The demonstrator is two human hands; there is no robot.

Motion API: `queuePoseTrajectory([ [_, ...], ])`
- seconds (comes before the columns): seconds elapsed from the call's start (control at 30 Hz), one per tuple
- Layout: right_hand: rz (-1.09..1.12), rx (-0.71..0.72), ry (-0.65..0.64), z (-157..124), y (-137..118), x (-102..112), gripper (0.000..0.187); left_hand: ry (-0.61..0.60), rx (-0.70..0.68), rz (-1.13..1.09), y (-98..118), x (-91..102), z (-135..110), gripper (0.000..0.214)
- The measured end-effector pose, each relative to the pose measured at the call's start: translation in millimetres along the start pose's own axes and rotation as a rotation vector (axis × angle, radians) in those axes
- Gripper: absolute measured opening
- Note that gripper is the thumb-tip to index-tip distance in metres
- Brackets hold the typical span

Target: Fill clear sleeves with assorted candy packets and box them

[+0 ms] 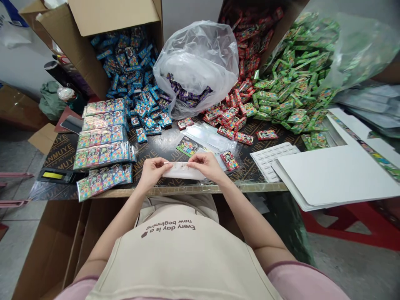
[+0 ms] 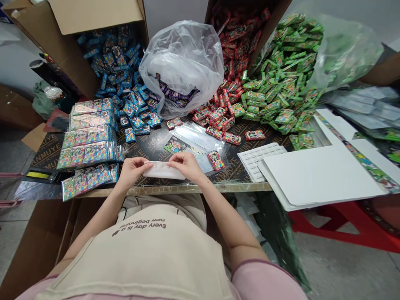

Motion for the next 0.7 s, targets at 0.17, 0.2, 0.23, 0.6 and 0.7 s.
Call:
queuePoseTrajectory([
  [0.17, -0.287, 0.074, 0.381, -7, 31, 45, 0.041, 0.098, 0.061, -0.213, -10, 20.2, 16, 0.035],
  [0.2, -0.387, 0.043, 0.489, -10, 43, 57, 0.048, 0.096, 0.079, -0.245, -16, 22.3, 21, 0.036],
  [0.23, -0.493, -0.014, 0.582, -14, 57, 68, 0.054, 0.089, 0.095, -0.247, -23, 22.9, 27, 0.037],
  [0.6, -0.645, -0.184, 0.795, -45, 120, 91, 0.056, 0.124, 0.138, 0.104, -102, -14.3, 85, 0.028],
  [0.7, -0.478, -0.016, 0.665, -32, 104, 62, 0.057, 0.11, 0.133, 0.129, -104, -15.9, 87, 0.027],
])
Point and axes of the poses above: each hand's wrist, its own z-axis towards the middle knuckle, its own x-axis out of the back of the hand, y = z × x, the point moved 1 cm from there along z, towards the middle knuckle, and after that the axes turned 5 degrees about -x, right-handed, at the moved point
